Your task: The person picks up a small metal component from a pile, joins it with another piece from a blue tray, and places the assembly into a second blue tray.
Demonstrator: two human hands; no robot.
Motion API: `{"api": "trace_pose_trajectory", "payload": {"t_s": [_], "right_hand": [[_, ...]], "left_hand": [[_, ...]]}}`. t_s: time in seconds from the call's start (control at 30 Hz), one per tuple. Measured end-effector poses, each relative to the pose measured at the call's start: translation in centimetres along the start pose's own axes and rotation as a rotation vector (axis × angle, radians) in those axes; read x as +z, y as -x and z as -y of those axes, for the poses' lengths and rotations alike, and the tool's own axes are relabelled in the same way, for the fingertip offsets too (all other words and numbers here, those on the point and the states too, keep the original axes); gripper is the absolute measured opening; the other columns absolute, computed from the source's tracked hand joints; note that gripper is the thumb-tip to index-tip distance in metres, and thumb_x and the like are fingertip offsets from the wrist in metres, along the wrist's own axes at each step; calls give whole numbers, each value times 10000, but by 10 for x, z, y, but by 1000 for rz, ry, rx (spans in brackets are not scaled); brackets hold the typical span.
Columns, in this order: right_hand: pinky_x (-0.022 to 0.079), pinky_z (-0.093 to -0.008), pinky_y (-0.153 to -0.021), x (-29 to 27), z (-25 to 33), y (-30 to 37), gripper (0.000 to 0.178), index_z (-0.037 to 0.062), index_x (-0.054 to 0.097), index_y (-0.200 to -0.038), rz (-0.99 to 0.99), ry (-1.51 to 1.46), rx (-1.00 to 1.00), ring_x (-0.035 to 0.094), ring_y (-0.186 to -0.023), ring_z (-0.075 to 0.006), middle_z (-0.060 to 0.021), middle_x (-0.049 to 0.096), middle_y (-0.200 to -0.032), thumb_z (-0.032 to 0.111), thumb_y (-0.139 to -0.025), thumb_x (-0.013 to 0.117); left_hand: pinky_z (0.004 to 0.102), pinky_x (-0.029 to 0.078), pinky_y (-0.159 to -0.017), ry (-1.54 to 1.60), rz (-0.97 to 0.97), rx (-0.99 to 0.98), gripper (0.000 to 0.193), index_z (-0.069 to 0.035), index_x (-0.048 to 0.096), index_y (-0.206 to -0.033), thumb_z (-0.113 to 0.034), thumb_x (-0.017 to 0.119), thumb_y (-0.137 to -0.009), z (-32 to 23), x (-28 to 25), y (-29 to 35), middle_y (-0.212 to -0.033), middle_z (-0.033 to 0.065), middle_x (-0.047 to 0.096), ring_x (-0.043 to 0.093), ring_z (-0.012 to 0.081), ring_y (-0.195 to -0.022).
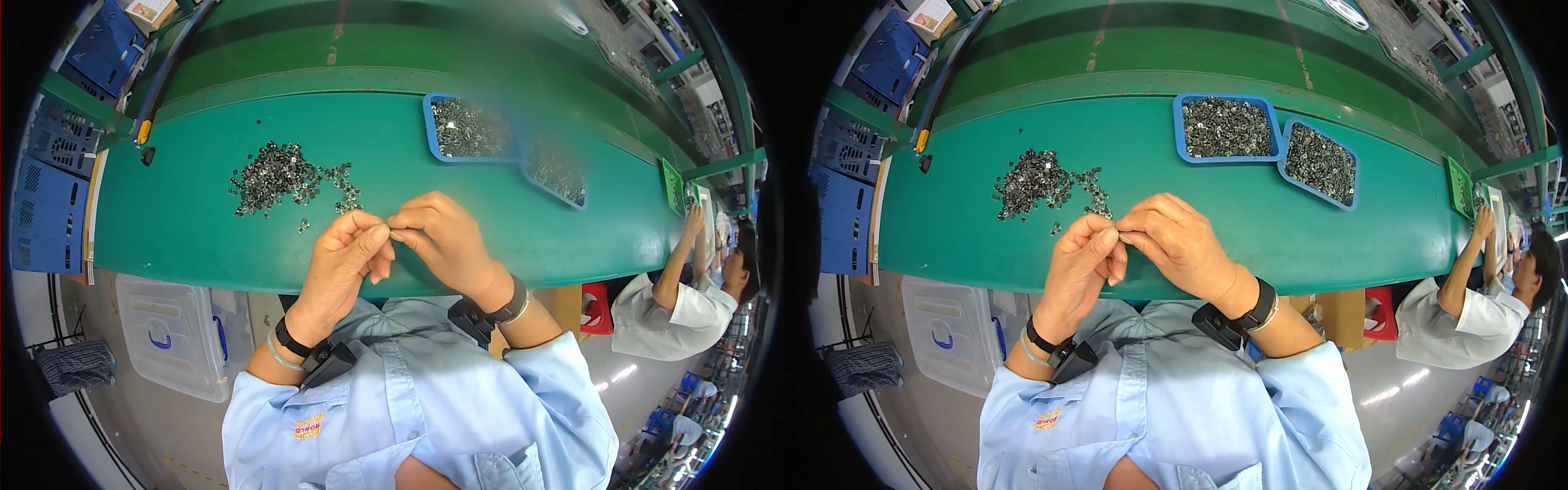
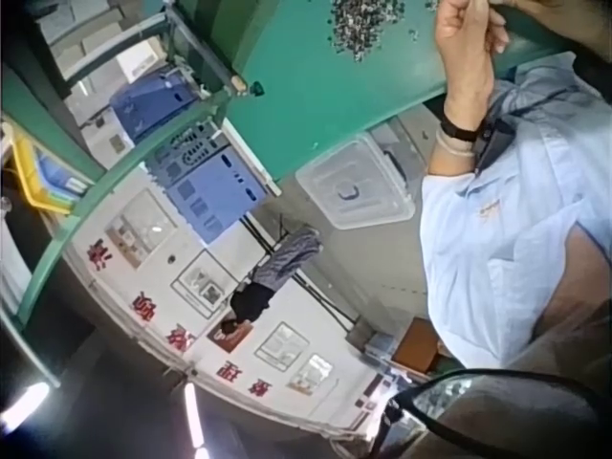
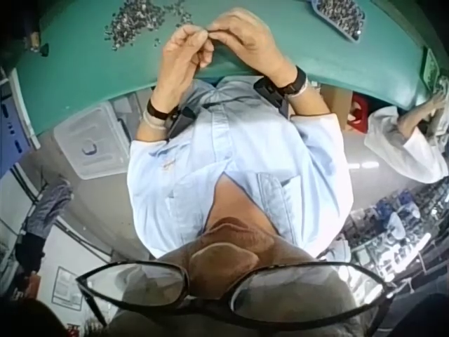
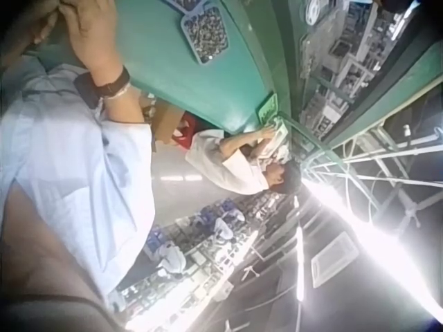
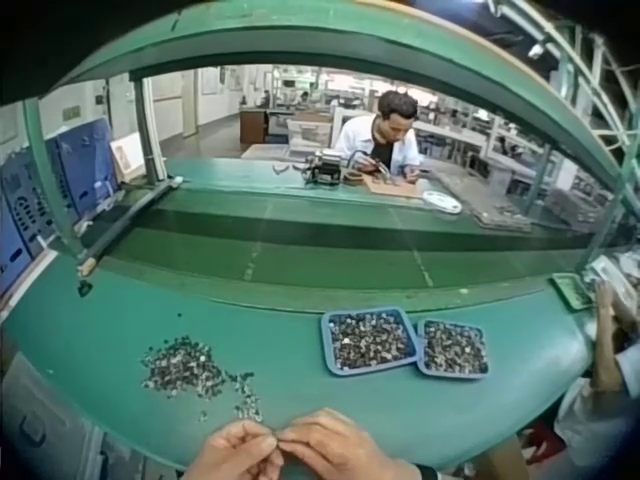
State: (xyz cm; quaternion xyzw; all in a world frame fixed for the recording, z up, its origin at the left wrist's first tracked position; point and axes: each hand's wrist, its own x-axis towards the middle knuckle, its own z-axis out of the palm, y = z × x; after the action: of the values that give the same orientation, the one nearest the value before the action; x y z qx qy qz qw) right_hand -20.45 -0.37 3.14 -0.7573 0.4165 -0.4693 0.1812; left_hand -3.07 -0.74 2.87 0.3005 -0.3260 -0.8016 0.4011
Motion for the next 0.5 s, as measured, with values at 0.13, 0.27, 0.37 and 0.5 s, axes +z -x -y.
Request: {"api": "trace_pose_trajectory", "payload": {"t_s": [0.13,0.27,0.37,0.5], "right_hand": [[477,-305,-647,-1,3,-1,161,75,620,-885,-17,-73,10,589,-763,-203,-47,621,-844,57,-748,702],[477,-302,-647,1,9,-1,161,76,619,-885,-30,-169,63,591,-761,-201,-48,621,-842,57,-749,702],[477,-299,-646,1,13,-2,156,75,621,-882,-29,-201,87,593,-759,-198,-48,623,-838,55,-750,701],[479,-296,-639,-1,16,-5,138,75,632,-870,-14,-209,85,598,-750,-194,-47,628,-828,54,-751,699]], "left_hand": [[231,402,-476,26,5,6,137,-46,530,-919,-181,530,-939,-9,7,5,-737,59,596,527,120,-554],[243,393,-467,164,85,18,147,-50,524,-920,-196,529,-940,-3,4,6,-743,72,596,521,130,-548],[250,386,-460,243,134,26,151,-55,518,-914,-203,535,-937,2,2,4,-740,78,594,515,135,-542],[257,378,-451,306,163,20,150,-62,510,-899,-204,551,-927,2,2,3,-720,78,587,508,138,-533]]}}
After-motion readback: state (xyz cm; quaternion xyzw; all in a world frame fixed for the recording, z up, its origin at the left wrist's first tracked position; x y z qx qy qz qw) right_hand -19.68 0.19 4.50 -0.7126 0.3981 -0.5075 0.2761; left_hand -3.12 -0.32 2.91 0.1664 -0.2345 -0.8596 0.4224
